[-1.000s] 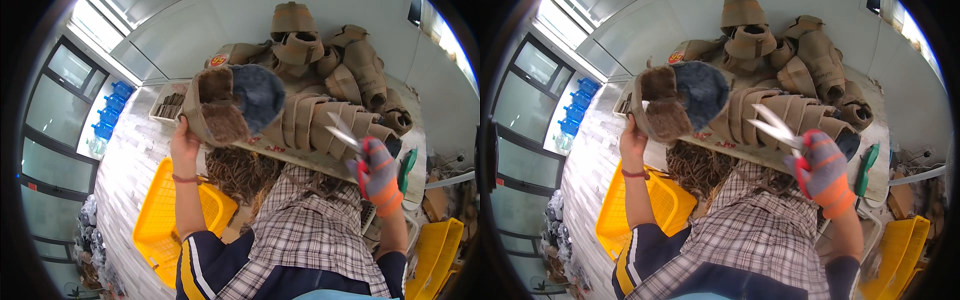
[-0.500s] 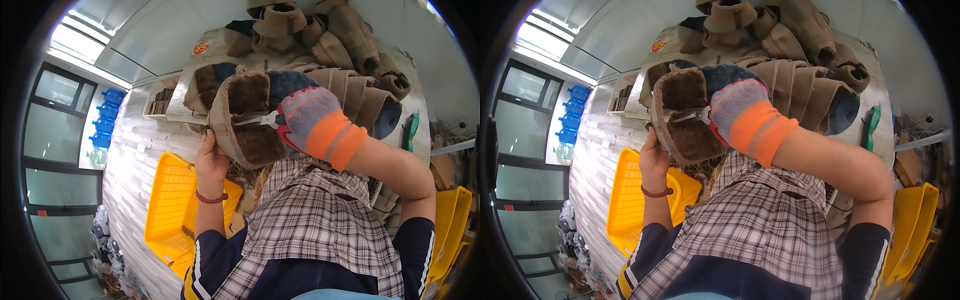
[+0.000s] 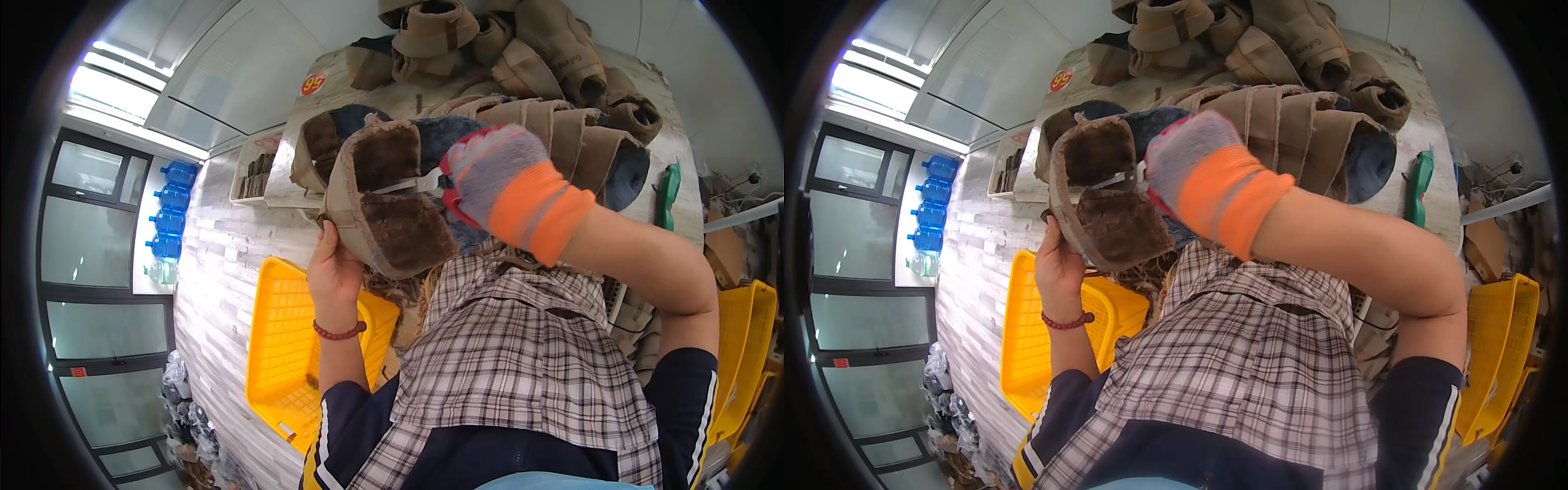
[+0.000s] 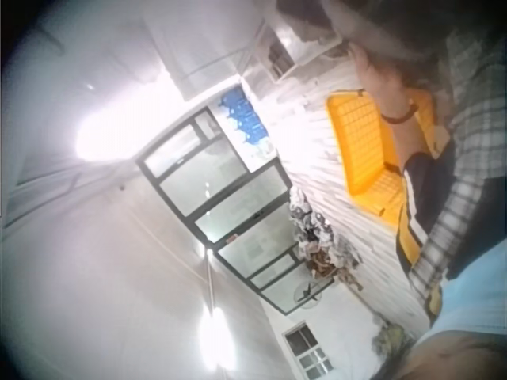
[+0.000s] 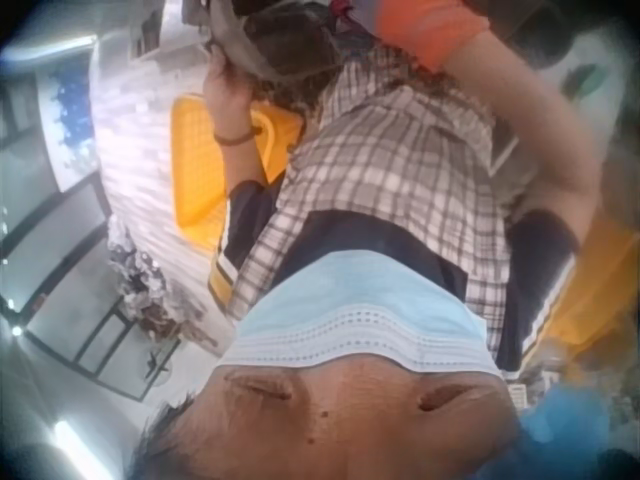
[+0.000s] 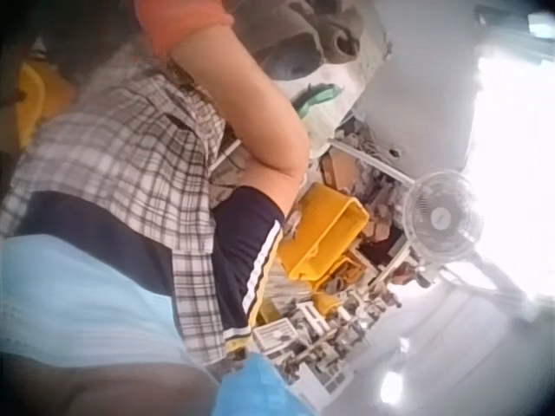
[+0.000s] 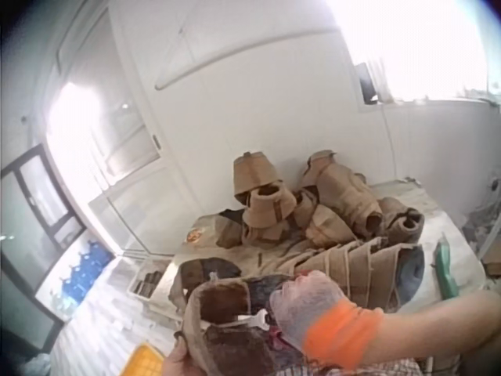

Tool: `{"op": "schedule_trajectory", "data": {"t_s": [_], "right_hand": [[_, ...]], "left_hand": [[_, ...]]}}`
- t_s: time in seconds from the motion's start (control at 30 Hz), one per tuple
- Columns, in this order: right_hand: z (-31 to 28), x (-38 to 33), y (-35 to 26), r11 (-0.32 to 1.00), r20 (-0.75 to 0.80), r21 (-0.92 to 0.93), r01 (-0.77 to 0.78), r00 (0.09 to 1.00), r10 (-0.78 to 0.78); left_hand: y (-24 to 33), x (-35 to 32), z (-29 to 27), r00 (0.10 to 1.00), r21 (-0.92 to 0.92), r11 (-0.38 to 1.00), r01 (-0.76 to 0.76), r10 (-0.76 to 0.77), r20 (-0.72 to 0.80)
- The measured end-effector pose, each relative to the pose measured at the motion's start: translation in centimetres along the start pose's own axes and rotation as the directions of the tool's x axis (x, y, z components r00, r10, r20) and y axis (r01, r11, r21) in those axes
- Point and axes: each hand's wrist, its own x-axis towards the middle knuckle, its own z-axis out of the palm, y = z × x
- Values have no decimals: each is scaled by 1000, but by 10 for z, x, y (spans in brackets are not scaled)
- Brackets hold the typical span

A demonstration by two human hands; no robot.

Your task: The person uses a handheld electric cutter to trim the edges of a brown shoe upper, then switches to scissors to trim the interior lining and edges. The person handles multiple shoe uppers, placing trimmed pieces aside and continuing the process on additional units.

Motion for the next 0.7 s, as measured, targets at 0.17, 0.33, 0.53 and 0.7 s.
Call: {"op": "schedule_trajectory", "data": {"t_s": [0.17,0.33,0.53,0.7], "right_hand": [[16,4,22,980,-149,-168,-102,986,77],[24,14,31,979,-188,-202,5,981,-44],[30,20,29,961,-210,-273,28,974,-88],[31,17,27,982,-142,-190,-8,990,-20]], "left_hand": [[5,2,-5,996,-37,997,64,-66,-64],[4,3,-8,993,-49,994,101,-103,-54],[4,4,-3,991,-69,991,111,-115,-62],[4,3,5,991,-35,990,133,-134,-21]]}}
